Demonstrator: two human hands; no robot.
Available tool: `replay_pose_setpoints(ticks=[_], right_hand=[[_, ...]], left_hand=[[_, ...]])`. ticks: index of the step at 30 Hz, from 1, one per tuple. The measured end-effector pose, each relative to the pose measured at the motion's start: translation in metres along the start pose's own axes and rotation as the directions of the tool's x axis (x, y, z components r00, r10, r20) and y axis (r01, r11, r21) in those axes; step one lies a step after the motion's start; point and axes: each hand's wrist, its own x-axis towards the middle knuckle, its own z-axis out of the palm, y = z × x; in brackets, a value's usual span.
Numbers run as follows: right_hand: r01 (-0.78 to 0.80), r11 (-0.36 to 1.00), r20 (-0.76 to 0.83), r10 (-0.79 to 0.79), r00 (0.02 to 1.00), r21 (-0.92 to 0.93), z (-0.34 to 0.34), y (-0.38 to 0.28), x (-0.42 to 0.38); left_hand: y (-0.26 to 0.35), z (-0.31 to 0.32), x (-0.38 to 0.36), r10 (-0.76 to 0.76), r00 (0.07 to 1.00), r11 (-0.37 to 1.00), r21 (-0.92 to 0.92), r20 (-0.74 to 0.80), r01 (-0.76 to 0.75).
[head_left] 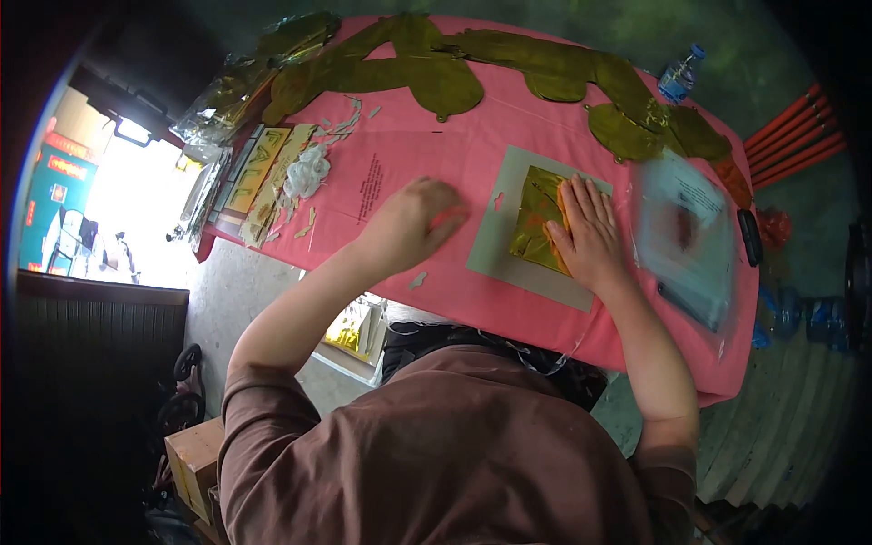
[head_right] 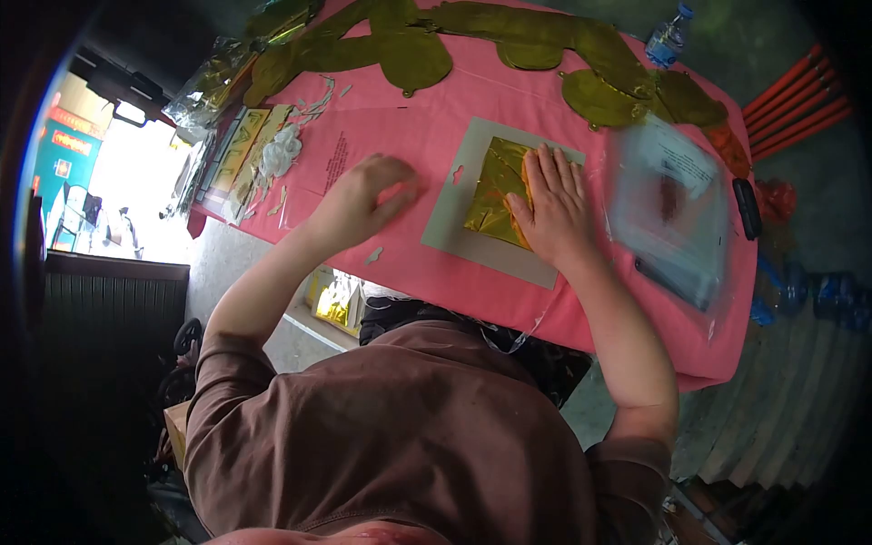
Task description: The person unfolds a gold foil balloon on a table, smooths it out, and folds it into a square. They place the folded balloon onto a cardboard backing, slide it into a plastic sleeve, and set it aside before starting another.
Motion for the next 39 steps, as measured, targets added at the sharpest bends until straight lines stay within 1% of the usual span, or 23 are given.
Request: replay_pose_setpoints(ticks=[1,2,3,5,6,8,9,11,14,15,17,20,24,26,27,28,29,30,32,33,35,38,39], right_hand=[[0.007,1.000,-0.001,-0.007,1.000,-0.001,0.000,-0.001,0.000],[0.005,1.000,0.001,-0.005,1.000,0.000,-0.001,-0.001,0.000],[0.001,1.000,0.002,-0.001,1.000,0.000,-0.001,0.000,0.000],[0.000,1.000,0.001,0.000,1.000,0.004,-0.001,0.001,-0.001],[0.002,1.000,0.002,-0.002,1.000,0.012,-0.001,0.001,0.000],[-0.006,1.000,0.009,0.006,1.000,0.014,-0.003,-0.001,0.001],[-0.011,1.000,0.016,0.011,1.000,0.016,-0.004,-0.001,0.000],[-0.007,1.000,0.014,0.007,1.000,0.020,-0.002,0.000,-0.001],[0.005,1.000,0.007,-0.005,1.000,0.023,-0.002,0.000,0.000],[0.005,1.000,0.006,-0.005,1.000,0.023,-0.002,-0.001,0.000],[0.020,0.999,0.007,-0.020,1.000,0.030,0.000,-0.002,0.002],[0.054,0.997,0.006,-0.055,0.998,0.059,0.000,-0.010,0.007],[0.108,0.988,-0.009,-0.107,0.994,0.107,0.009,-0.030,0.020],[0.135,0.985,-0.042,-0.131,0.991,0.109,0.013,-0.032,0.022],[0.155,0.982,-0.077,-0.148,0.986,0.104,0.015,-0.033,0.023],[0.158,0.982,-0.075,-0.151,0.986,0.106,0.015,-0.034,0.023],[0.146,0.986,-0.046,-0.142,0.989,0.084,0.013,-0.034,0.023],[0.135,0.989,-0.017,-0.135,0.991,0.061,0.012,-0.034,0.023],[0.138,0.989,-0.013,-0.138,0.990,0.058,0.010,-0.035,0.023],[0.136,0.989,-0.009,-0.135,0.991,0.054,0.010,-0.035,0.023],[0.139,0.989,-0.011,-0.139,0.990,0.051,0.011,-0.034,0.023],[0.141,0.989,-0.017,-0.140,0.990,0.051,0.010,-0.034,0.023],[0.142,0.988,-0.016,-0.141,0.990,0.056,0.009,-0.035,0.023]], left_hand=[[0.003,0.004,0.012,-0.170,0.985,0.972,-0.158,0.035,0.173],[0.005,0.008,0.024,-0.323,0.942,0.891,-0.305,0.094,0.336],[0.006,0.012,0.034,-0.321,0.943,0.892,-0.306,0.089,0.332],[0.003,0.020,0.051,-0.362,0.917,0.894,-0.215,0.168,0.393],[-0.001,0.022,0.055,-0.360,0.918,0.895,-0.216,0.168,0.390],[-0.011,0.028,0.064,-0.440,0.856,0.739,-0.433,0.270,0.517],[-0.018,0.027,0.068,-0.439,0.857,0.739,-0.433,0.271,0.516],[-0.029,0.023,0.074,-0.387,0.784,0.450,-0.643,0.485,0.620],[-0.026,0.028,0.071,-0.421,0.782,0.448,-0.645,0.459,0.619],[-0.024,0.032,0.070,-0.423,0.784,0.450,-0.646,0.454,0.617],[-0.018,0.036,0.065,-0.452,0.848,0.656,-0.541,0.277,0.527],[-0.014,0.025,0.053,-0.481,0.850,0.695,-0.496,0.216,0.520],[-0.026,0.016,0.031,-0.542,0.828,0.684,-0.495,0.147,0.536],[-0.032,0.016,0.019,-0.537,0.842,0.792,-0.309,0.058,0.527],[-0.033,0.017,0.013,-0.543,0.838,0.789,-0.309,0.057,0.532],[-0.032,0.018,0.008,-0.435,0.884,0.900,-0.049,-0.171,0.434],[-0.029,0.019,0.003,-0.254,0.902,0.907,0.238,-0.350,0.348],[-0.025,0.020,-0.001,-0.259,0.899,0.905,0.236,-0.353,0.353],[-0.019,0.020,-0.005,-0.266,0.932,0.875,0.344,-0.246,0.340],[-0.019,0.019,-0.006,-0.270,0.931,0.875,0.342,-0.246,0.344],[-0.020,0.016,-0.008,-0.169,0.968,0.951,0.226,-0.184,0.209],[-0.032,0.016,-0.009,-0.174,0.963,0.972,0.118,-0.204,0.201],[-0.033,0.017,-0.009,-0.175,0.963,0.972,0.119,-0.206,0.202]])
